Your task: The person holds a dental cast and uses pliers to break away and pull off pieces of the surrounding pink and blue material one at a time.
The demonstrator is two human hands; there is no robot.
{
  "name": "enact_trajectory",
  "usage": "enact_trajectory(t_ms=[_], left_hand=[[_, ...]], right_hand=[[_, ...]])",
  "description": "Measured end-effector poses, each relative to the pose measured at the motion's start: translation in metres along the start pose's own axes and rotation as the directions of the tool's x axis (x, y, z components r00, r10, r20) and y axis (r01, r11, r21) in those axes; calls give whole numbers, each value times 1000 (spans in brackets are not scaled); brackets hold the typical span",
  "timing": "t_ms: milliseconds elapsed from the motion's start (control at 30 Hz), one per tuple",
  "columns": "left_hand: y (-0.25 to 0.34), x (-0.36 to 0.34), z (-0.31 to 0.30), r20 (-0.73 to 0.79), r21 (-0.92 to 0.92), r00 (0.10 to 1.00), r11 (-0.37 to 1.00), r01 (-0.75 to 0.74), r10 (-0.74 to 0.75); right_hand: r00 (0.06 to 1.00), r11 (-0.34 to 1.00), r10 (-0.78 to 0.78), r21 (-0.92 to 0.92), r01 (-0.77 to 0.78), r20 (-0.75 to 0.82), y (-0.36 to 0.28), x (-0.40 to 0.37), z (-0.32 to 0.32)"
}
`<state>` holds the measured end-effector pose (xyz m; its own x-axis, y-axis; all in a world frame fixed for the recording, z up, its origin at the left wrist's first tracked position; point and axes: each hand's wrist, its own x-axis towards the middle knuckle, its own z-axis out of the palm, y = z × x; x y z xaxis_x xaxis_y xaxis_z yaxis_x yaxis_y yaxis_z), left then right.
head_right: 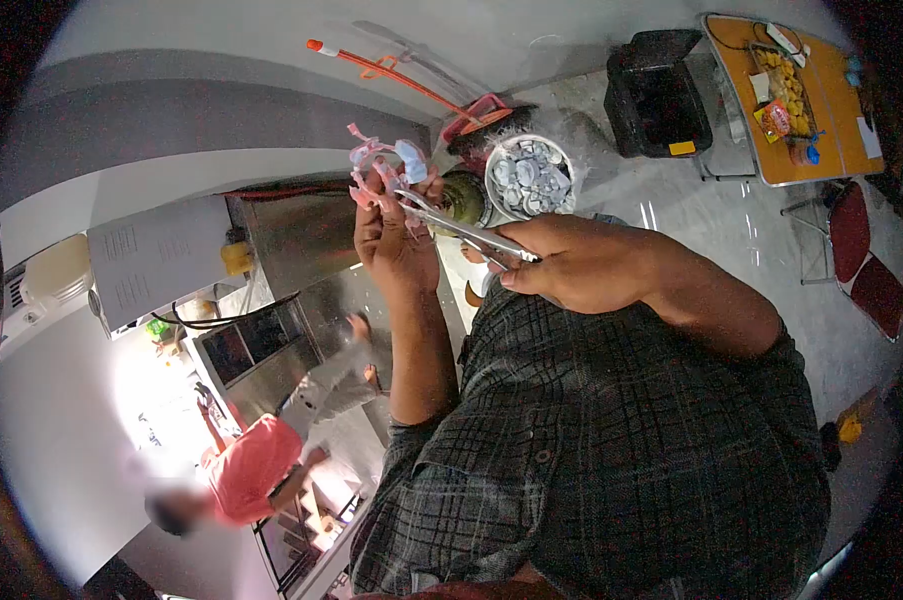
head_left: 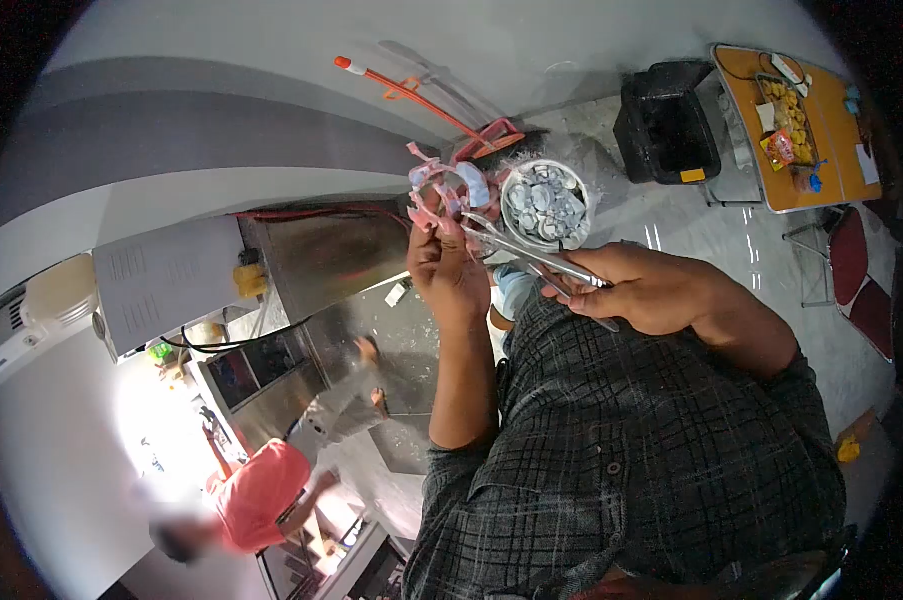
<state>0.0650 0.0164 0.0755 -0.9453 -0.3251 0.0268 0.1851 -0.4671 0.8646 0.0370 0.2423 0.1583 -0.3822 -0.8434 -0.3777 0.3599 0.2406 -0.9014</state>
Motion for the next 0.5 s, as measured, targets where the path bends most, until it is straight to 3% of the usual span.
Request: enact_trajectory(t_ms=[133, 200, 267, 333, 400, 500], left_hand=[[5, -1, 6, 33, -36, 999, 999, -24, 25], [1, -2, 3, 42, 2, 998, 998, -56, 56], [0, -3, 0, 54, 43, 994, 995, -93, 90], [5, -5, -3, 174, 168, 978, 975, -143, 113], [5, -6, -4, 178, 173, 976, 973, -154, 123], [4, -7, -5, 177, 163, 977, 975, -152, 123]], right_hand=[[996, 998, -60, 1, 60, -69, 1, -2, 2], [981, 981, 186, 48, -189, 62, -3, 2, -4], [983, 976, 169, 127, -176, 67, -3, 1, -5], [986, 965, 153, 205, -164, 70, -2, 1, -4], [978, 899, 194, 383, -210, 81, 1, -1, -4], [970, 877, 209, 414, -242, 122, -1, -3, -4]])
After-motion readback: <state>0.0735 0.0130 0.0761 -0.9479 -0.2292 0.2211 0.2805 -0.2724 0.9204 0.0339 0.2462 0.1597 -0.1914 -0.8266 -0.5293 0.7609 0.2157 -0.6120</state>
